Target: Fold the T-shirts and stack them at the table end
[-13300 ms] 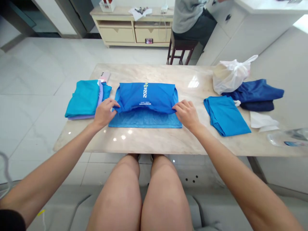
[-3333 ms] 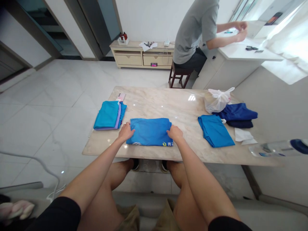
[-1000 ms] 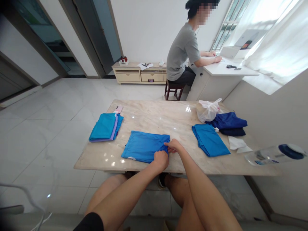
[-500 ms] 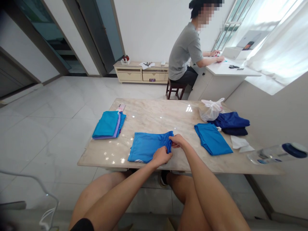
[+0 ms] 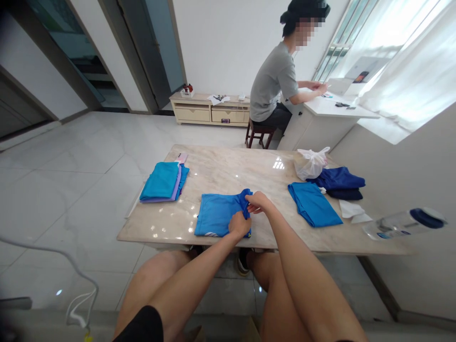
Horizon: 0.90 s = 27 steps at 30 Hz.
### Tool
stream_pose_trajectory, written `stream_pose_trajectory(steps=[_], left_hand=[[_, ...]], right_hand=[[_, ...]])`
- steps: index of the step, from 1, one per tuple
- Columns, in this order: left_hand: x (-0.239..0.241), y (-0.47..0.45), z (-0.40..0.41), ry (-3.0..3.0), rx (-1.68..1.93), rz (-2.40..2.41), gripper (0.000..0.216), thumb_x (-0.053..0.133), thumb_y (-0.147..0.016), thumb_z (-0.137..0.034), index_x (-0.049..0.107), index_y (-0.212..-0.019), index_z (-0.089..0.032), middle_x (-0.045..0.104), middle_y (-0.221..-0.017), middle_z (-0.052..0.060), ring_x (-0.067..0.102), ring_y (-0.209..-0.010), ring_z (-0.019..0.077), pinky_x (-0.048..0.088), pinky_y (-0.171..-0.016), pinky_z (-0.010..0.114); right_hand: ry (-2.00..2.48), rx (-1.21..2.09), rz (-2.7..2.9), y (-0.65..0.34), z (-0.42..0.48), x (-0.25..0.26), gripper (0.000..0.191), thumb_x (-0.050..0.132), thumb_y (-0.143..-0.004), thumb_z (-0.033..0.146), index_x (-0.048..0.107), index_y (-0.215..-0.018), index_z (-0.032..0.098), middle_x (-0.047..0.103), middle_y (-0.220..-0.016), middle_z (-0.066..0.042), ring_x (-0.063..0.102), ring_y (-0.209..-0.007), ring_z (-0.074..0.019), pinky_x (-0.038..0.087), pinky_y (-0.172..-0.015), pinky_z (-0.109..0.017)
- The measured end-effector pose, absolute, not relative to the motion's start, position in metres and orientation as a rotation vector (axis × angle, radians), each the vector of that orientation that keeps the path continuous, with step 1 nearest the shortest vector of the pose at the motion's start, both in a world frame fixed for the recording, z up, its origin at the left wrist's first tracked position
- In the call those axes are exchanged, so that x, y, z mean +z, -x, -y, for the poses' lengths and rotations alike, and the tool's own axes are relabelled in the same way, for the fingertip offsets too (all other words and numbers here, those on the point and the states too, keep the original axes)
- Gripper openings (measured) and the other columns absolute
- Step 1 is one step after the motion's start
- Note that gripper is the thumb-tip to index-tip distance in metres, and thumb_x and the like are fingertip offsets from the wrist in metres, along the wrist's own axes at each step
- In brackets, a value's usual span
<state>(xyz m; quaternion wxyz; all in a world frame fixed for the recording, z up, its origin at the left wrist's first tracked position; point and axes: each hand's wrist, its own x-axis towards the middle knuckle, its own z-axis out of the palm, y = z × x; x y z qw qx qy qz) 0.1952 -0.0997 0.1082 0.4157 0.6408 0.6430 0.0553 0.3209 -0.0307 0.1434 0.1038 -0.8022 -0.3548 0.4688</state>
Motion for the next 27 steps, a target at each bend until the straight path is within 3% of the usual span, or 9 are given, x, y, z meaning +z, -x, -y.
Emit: stream_pose_trajectory(steps=[8,17,27], left_hand=[[0.134,-0.152,0.092,-1.755,0.206,-1.47,0.024,0.062,-0.094,-0.018,0.082,-0.108,-0.017,0.083,-0.122,0.018,0.077,-0.123,0.0323,0.059,-0.098,0.036],[0.132,-0.097,0.088,-1.895,0.199,-1.444,0.035,0.057,-0.105,-0.02,0.076,-0.134,-0.015,0.08,-0.134,0.017,0.073,-0.13,0.0322,0.054,-0.108,0.037],[0.129,-0.067,0.094,-1.897,0.146,-1.45,0.039,0.052,-0.109,-0.02,0.07,-0.144,-0.015,0.077,-0.141,0.015,0.07,-0.134,0.0304,0.051,-0.11,0.036]], right_hand=[[2.377,1.184,1.192,-0.312,0.029,0.15,0.026,0.065,-0.1,0.03,0.072,-0.083,0.012,0.082,-0.089,-0.016,0.08,-0.074,-0.0222,0.064,-0.058,-0.027],[2.379,1.154,1.316,-0.285,0.011,0.145,0.026,0.067,-0.097,0.027,0.072,-0.077,0.011,0.081,-0.085,-0.016,0.077,-0.068,-0.0209,0.061,-0.053,-0.025],[2.453,1.217,1.297,-0.251,0.01,0.134,0.026,0.069,-0.096,0.022,0.069,-0.072,0.011,0.074,-0.069,-0.011,0.068,-0.048,-0.0178,0.059,-0.052,-0.029]])
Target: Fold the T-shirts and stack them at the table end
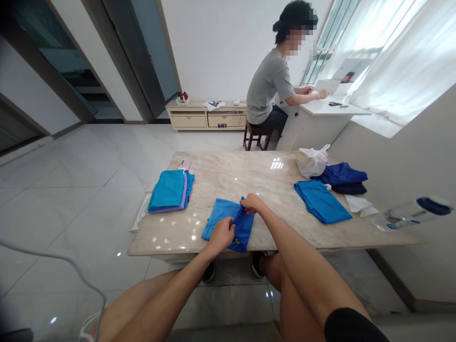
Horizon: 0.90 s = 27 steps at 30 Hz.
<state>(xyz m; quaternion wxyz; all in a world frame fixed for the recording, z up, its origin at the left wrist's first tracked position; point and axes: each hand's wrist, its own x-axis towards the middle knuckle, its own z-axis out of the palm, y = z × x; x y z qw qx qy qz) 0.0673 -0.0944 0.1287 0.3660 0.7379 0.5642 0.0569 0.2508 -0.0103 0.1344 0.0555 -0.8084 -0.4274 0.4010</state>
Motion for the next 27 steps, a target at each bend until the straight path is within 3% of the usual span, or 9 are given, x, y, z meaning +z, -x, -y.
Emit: stream_pose_trajectory(steps=[4,11,19,27], left_hand=[[0.13,-0.064,0.093,-1.909,0.146,-1.463,0.038,0.051,-0.11,-0.024,0.069,-0.143,-0.017,0.078,-0.136,0.014,0.072,-0.129,0.0306,0.052,-0.105,0.037],[0.129,-0.056,0.09,-1.978,0.045,-1.483,0.049,0.07,-0.099,-0.036,0.064,-0.144,-0.018,0.079,-0.131,0.015,0.074,-0.124,0.034,0.055,-0.096,0.039],[0.14,-0.048,0.085,-2.083,-0.03,-1.527,0.028,0.064,-0.102,-0.032,0.077,-0.125,-0.022,0.082,-0.124,0.012,0.076,-0.121,0.0331,0.056,-0.093,0.038],[0.135,-0.05,0.09,-2.079,-0.085,-1.474,0.022,0.063,-0.104,-0.032,0.082,-0.111,-0.022,0.083,-0.118,0.014,0.077,-0.118,0.0327,0.056,-0.09,0.036]], right_hand=[[2.436,1.229,1.297,-0.249,0.004,0.139,0.028,0.07,-0.097,0.023,0.068,-0.072,0.013,0.075,-0.07,-0.011,0.07,-0.052,-0.018,0.059,-0.053,-0.027],[2.414,1.244,1.307,-0.249,0.004,0.144,0.027,0.069,-0.097,0.022,0.07,-0.072,0.012,0.076,-0.07,-0.012,0.071,-0.055,-0.0183,0.058,-0.053,-0.026],[2.378,1.25,1.312,-0.248,0.003,0.146,0.025,0.071,-0.096,0.022,0.07,-0.072,0.014,0.076,-0.069,-0.012,0.071,-0.054,-0.019,0.058,-0.052,-0.026],[2.329,1.239,1.318,-0.247,0.006,0.148,0.029,0.067,-0.096,0.021,0.07,-0.068,0.013,0.081,-0.078,-0.015,0.071,-0.055,-0.0169,0.057,-0.048,-0.024]])
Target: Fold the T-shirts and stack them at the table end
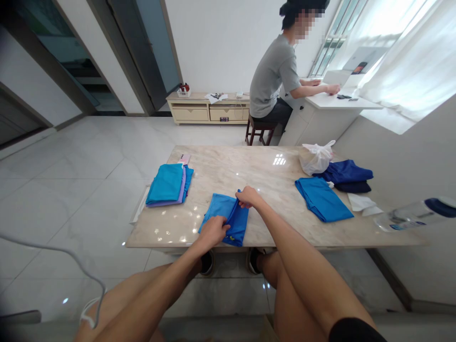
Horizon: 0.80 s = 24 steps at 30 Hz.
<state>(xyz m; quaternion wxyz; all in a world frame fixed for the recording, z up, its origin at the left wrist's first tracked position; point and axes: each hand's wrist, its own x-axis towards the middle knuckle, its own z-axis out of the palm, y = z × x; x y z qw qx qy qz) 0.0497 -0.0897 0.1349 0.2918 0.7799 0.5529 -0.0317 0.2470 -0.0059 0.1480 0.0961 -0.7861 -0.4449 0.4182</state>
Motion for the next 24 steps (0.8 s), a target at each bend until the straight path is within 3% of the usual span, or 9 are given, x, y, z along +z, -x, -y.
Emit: stream_pose_trajectory(steps=[9,14,20,24], left_hand=[[0.1377,-0.051,0.0871,-1.973,-0.059,-1.425,0.022,0.063,-0.105,-0.03,0.081,-0.112,-0.021,0.083,-0.122,0.014,0.076,-0.12,0.0318,0.053,-0.092,0.034],[0.1339,-0.0477,0.0853,-1.894,0.002,-1.487,0.039,0.063,-0.105,-0.032,0.071,-0.14,-0.018,0.079,-0.134,0.015,0.073,-0.124,0.0289,0.053,-0.097,0.033],[0.1347,-0.0472,0.0888,-1.93,-0.038,-1.496,0.022,0.063,-0.101,-0.036,0.079,-0.103,-0.02,0.083,-0.11,0.012,0.078,-0.108,0.0298,0.053,-0.083,0.034],[0.1355,-0.0488,0.0896,-1.891,-0.078,-1.546,0.023,0.059,-0.1,-0.03,0.08,-0.1,-0.019,0.084,-0.109,0.014,0.078,-0.107,0.0308,0.053,-0.082,0.035]], right_hand=[[2.263,1.205,1.335,-0.2447,0.0043,0.1462,0.033,0.066,-0.096,0.026,0.071,-0.065,0.013,0.081,-0.077,-0.015,0.074,-0.057,-0.0184,0.058,-0.049,-0.022],[2.252,1.184,1.326,-0.2442,0.0012,0.146,0.033,0.067,-0.096,0.029,0.071,-0.067,0.014,0.081,-0.076,-0.014,0.075,-0.059,-0.0184,0.058,-0.051,-0.021],[2.274,1.213,1.328,-0.2422,0.0021,0.1473,0.03,0.066,-0.096,0.029,0.073,-0.071,0.013,0.081,-0.077,-0.015,0.076,-0.061,-0.019,0.058,-0.051,-0.022],[2.323,1.227,1.336,-0.2456,0.0055,0.1461,0.028,0.069,-0.094,0.028,0.073,-0.072,0.013,0.079,-0.073,-0.015,0.076,-0.061,-0.0213,0.059,-0.053,-0.024]])
